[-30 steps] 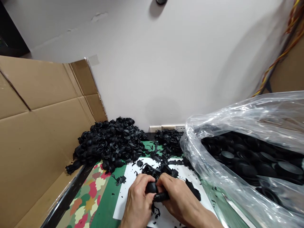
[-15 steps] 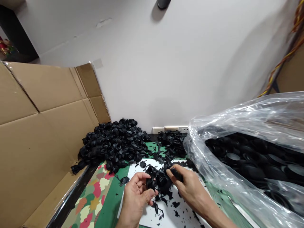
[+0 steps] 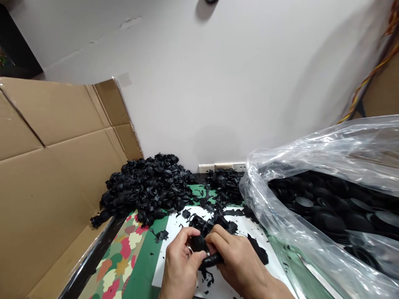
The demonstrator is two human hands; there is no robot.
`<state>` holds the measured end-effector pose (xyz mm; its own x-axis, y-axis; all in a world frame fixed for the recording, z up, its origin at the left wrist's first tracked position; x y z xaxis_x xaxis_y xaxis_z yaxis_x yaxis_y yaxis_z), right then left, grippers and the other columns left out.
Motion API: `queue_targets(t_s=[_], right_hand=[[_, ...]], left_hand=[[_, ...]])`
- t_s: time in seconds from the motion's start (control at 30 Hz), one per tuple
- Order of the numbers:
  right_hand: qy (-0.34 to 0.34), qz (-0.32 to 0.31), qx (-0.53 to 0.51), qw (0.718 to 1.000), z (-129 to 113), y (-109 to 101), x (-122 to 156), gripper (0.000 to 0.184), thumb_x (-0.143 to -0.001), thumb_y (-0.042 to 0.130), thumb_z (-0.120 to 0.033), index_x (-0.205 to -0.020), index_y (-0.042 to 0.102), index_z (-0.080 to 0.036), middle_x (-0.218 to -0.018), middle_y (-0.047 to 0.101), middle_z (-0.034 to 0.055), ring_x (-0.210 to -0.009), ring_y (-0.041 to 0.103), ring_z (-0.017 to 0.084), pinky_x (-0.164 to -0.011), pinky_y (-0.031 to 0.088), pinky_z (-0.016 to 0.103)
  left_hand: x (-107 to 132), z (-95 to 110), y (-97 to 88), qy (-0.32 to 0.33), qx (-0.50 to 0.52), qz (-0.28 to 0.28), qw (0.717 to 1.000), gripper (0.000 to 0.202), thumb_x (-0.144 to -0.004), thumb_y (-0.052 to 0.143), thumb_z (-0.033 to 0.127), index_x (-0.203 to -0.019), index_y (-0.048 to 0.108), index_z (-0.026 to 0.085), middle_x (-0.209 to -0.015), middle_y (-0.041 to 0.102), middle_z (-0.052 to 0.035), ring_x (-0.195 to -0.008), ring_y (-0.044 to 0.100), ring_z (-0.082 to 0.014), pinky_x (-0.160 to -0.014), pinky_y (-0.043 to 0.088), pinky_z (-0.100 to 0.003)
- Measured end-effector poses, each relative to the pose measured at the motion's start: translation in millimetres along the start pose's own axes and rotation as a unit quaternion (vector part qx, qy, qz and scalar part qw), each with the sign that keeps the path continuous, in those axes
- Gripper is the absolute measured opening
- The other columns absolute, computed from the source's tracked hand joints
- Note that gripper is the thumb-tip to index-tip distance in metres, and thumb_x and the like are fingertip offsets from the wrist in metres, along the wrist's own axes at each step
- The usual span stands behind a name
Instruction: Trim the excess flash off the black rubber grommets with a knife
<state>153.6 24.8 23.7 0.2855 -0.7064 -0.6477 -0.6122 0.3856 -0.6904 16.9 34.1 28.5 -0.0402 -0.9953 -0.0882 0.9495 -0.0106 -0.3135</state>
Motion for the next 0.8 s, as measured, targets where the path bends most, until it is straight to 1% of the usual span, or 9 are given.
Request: queue_targets(t_s=[0.13,0.23,0.3,0.33,0.43,0.53,0.63,0.7,0.8], right_hand=[[0.005,0.011,0.015,1.000,-2.8,2.6,0.9,0.018,-0.069,0.043,-0.004,-0.067,0.053,-0.018,-0.061,0.054,0.0006,-0.040,0.048,0.012,-0.038,0.028,0.022],[0.042,0.020,0.032,0.998,8.1,-1.3,0.4,0.017,-0.069,0.043,-0.005,-0.066,0.051,-0.019,-0.061,0.053,0.0003,-0.040,0.046,0.012,-0.039,0.027,0.022],[0.119,0.019,0.034,0.992,24.9,-8.3,-0.8,0.013,-0.067,0.045,-0.007,-0.066,0.049,-0.020,-0.062,0.054,0.0007,-0.042,0.047,0.013,-0.040,0.028,0.022],[0.184,0.020,0.024,0.982,35.0,-12.7,-1.1,0.010,-0.067,0.046,-0.010,-0.066,0.048,-0.020,-0.062,0.055,0.0015,-0.045,0.049,0.014,-0.042,0.031,0.022],[0.311,0.009,-0.058,0.949,52.8,-21.2,-2.3,0.010,-0.075,0.044,-0.023,-0.065,0.047,-0.021,-0.061,0.057,0.0017,-0.054,0.053,0.018,-0.050,0.039,0.026],[0.315,-0.030,-0.136,0.939,45.9,-18.4,-4.5,0.022,-0.080,0.038,-0.032,-0.061,0.044,-0.023,-0.058,0.056,0.0016,-0.056,0.052,0.020,-0.053,0.040,0.029],[0.295,-0.036,-0.218,0.930,28.9,-12.9,-5.6,0.018,-0.078,0.041,-0.032,-0.065,0.048,-0.022,-0.063,0.057,0.0020,-0.060,0.052,0.019,-0.056,0.040,0.029],[0.302,-0.044,-0.293,0.906,18.7,-10.2,-6.2,0.017,-0.077,0.044,-0.034,-0.071,0.052,-0.020,-0.066,0.058,0.0016,-0.061,0.052,0.018,-0.056,0.040,0.028],[0.321,-0.091,-0.402,0.853,5.5,-6.5,-7.0,0.023,-0.078,0.047,-0.039,-0.069,0.054,-0.019,-0.063,0.058,0.0010,-0.060,0.052,0.017,-0.056,0.040,0.026]], left_hand=[[2.8,3.0,0.7,0.046,-0.032,-0.016,0.998,0.027,-0.066,0.057,0.005,-0.086,0.066,0.020,-0.075,0.065,-0.0008,-0.065,0.056,-0.0172,-0.059,0.043,-0.024],[5.5,3.8,0.4,0.032,0.039,-0.034,0.998,0.024,-0.064,0.060,0.004,-0.081,0.067,0.020,-0.069,0.064,0.0003,-0.064,0.056,-0.0165,-0.057,0.043,-0.023],[7.4,3.4,-1.0,-0.007,0.121,-0.032,0.992,0.022,-0.061,0.066,0.007,-0.079,0.066,0.019,-0.064,0.063,0.0013,-0.060,0.057,-0.0155,-0.052,0.043,-0.021],[8.0,3.2,-2.0,-0.027,0.164,-0.027,0.986,0.021,-0.060,0.069,0.009,-0.079,0.066,0.018,-0.064,0.063,0.0011,-0.059,0.058,-0.0153,-0.051,0.043,-0.021],[6.7,1.8,-4.0,-0.064,0.266,-0.023,0.961,0.026,-0.061,0.076,0.022,-0.084,0.064,0.016,-0.073,0.068,-0.0042,-0.060,0.062,-0.0168,-0.052,0.046,-0.023],[2.6,-3.9,-4.1,-0.097,0.324,-0.040,0.940,0.034,-0.065,0.076,0.033,-0.092,0.063,0.015,-0.074,0.069,-0.0071,-0.055,0.060,-0.0135,-0.053,0.046,-0.022],[0.3,-10.4,-3.2,-0.125,0.355,-0.055,0.925,0.037,-0.067,0.075,0.035,-0.095,0.063,0.015,-0.063,0.066,-0.0040,-0.047,0.054,-0.0091,-0.048,0.041,-0.019],[0.0,-12.0,-2.9,-0.124,0.366,-0.050,0.921,0.036,-0.066,0.076,0.033,-0.095,0.064,0.014,-0.062,0.063,-0.0028,-0.052,0.055,-0.0103,-0.046,0.040,-0.018],[0.3,-12.0,-2.2,-0.118,0.370,-0.037,0.921,0.039,-0.064,0.078,0.030,-0.098,0.064,0.016,-0.068,0.062,-0.0023,-0.058,0.058,-0.0127,-0.047,0.041,-0.019]])
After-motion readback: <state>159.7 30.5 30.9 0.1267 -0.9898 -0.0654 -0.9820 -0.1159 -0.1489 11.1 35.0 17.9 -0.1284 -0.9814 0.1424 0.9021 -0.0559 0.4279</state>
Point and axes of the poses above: each hand's wrist, its own x-axis away from the middle knuckle, its own y-axis out of the palm, z = x × y, the point moved 3 cm from there along -x, towards the middle knuckle
